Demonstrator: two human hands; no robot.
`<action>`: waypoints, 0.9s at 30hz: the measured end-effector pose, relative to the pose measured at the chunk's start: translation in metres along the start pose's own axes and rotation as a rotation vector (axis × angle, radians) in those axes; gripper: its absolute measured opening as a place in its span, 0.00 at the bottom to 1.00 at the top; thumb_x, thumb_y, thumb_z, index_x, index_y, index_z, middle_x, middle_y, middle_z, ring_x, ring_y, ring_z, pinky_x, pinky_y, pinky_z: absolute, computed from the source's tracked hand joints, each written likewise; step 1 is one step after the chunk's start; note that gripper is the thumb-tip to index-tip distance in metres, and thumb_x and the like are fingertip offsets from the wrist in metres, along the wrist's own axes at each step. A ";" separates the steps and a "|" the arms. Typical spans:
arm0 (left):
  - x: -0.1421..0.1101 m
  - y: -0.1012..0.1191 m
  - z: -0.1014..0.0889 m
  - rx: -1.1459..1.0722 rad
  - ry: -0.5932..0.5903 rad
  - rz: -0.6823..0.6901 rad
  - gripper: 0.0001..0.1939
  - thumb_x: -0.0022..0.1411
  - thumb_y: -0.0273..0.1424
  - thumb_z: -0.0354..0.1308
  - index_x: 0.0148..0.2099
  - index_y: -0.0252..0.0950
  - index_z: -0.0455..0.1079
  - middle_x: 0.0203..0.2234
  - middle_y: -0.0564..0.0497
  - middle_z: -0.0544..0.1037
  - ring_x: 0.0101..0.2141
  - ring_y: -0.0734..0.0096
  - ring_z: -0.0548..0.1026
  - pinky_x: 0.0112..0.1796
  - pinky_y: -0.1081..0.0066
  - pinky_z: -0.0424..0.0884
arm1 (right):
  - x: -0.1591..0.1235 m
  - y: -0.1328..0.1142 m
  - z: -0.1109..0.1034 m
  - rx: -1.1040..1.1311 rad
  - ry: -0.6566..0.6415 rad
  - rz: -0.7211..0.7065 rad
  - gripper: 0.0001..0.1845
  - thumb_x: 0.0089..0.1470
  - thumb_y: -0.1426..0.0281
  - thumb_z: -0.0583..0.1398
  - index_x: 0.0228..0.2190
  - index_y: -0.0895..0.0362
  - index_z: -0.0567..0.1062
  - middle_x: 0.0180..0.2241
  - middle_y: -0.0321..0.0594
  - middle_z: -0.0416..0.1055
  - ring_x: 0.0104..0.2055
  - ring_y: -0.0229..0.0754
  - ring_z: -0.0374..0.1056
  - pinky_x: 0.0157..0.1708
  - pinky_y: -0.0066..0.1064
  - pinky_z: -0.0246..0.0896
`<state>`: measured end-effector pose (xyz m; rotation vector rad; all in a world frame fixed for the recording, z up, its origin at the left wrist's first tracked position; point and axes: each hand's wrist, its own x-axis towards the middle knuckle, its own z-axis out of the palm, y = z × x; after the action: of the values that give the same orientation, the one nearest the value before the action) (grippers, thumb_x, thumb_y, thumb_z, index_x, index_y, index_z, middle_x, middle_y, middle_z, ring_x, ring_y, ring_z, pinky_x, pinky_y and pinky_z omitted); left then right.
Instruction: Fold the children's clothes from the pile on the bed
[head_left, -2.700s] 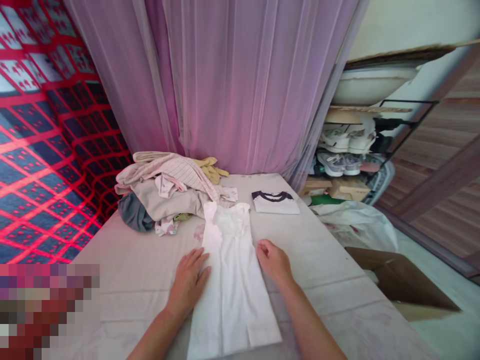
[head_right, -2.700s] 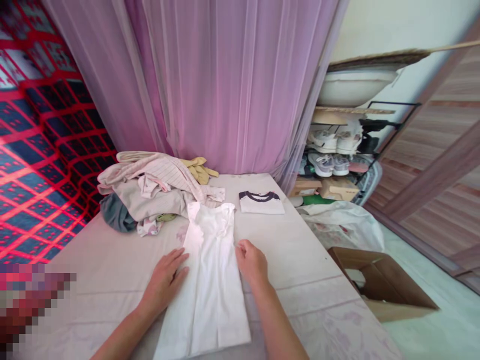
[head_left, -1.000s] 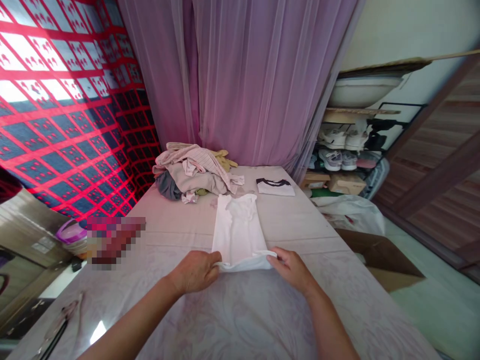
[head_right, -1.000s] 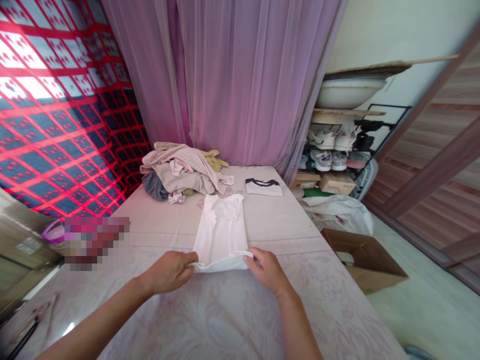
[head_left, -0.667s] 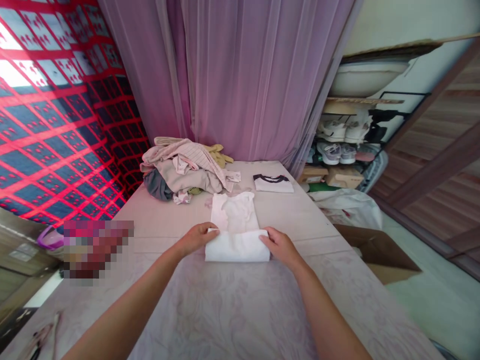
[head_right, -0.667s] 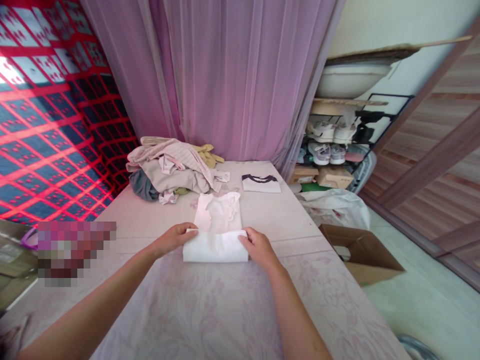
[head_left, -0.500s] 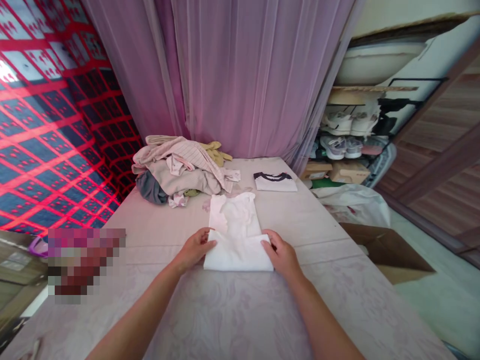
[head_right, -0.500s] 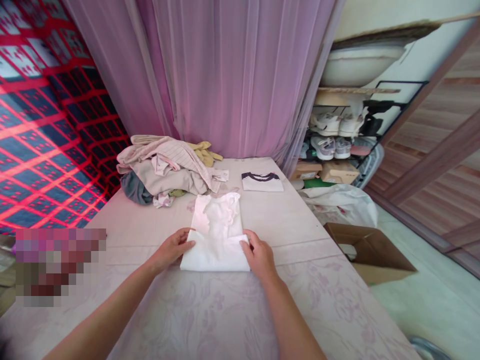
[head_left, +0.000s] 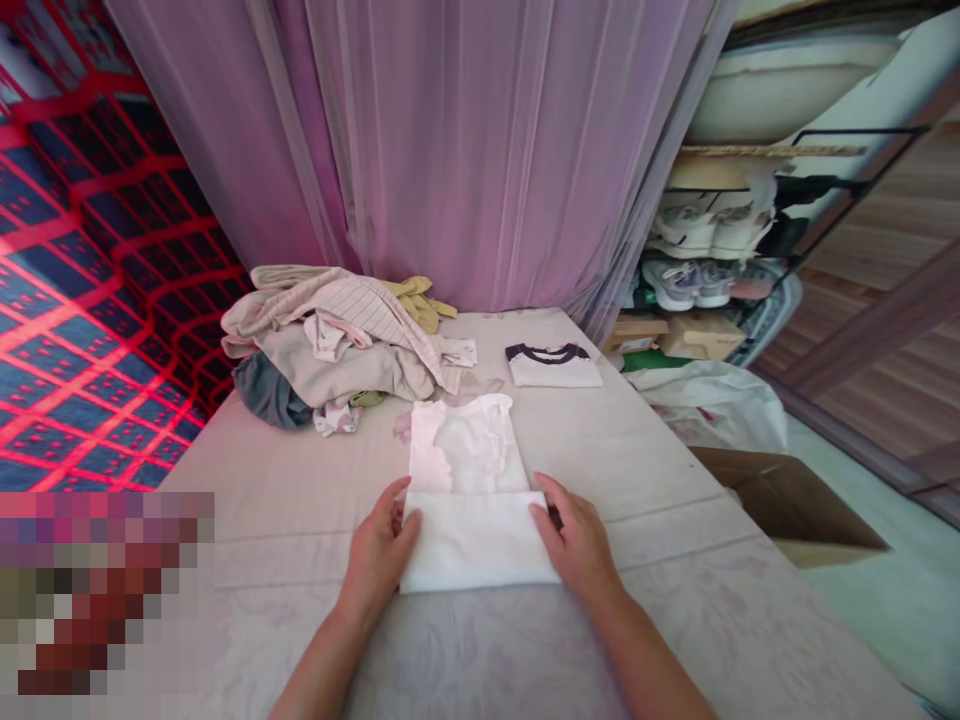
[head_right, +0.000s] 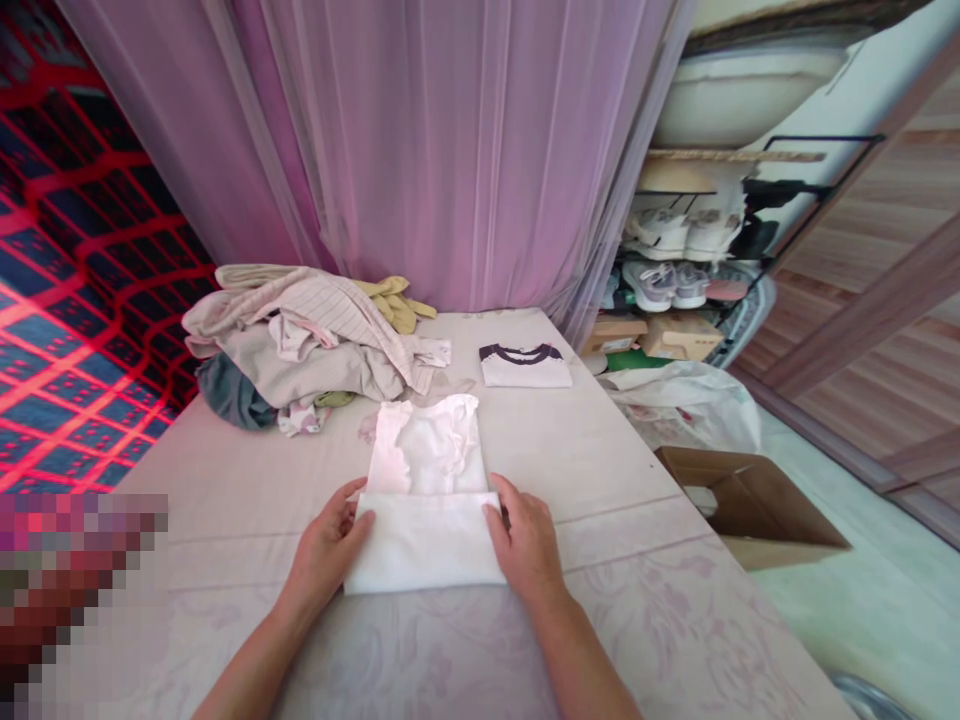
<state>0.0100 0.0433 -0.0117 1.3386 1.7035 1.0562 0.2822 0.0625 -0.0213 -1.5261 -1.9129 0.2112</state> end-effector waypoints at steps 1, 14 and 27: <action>0.000 -0.001 0.000 0.009 0.000 0.006 0.27 0.54 0.37 0.55 0.57 0.38 0.62 0.29 0.52 0.77 0.24 0.72 0.72 0.25 0.74 0.66 | 0.000 0.001 0.000 0.001 0.003 0.003 0.21 0.58 0.63 0.51 0.49 0.57 0.70 0.31 0.41 0.74 0.33 0.42 0.68 0.40 0.36 0.62; 0.001 0.016 -0.001 0.278 0.011 0.021 0.26 0.54 0.29 0.50 0.56 0.37 0.62 0.27 0.54 0.77 0.27 0.70 0.73 0.30 0.73 0.64 | 0.006 -0.001 0.000 0.122 -0.019 0.064 0.22 0.54 0.62 0.52 0.49 0.57 0.70 0.26 0.36 0.73 0.31 0.41 0.68 0.41 0.35 0.62; 0.003 0.009 0.000 0.122 0.048 0.077 0.24 0.59 0.33 0.50 0.58 0.36 0.60 0.33 0.50 0.79 0.31 0.69 0.75 0.31 0.74 0.66 | 0.014 0.006 0.009 0.432 -0.032 0.241 0.28 0.52 0.58 0.53 0.52 0.58 0.68 0.35 0.43 0.78 0.36 0.44 0.73 0.37 0.35 0.67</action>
<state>0.0124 0.0476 -0.0038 1.4764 1.7892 1.0496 0.2802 0.0793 -0.0253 -1.4516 -1.5706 0.7109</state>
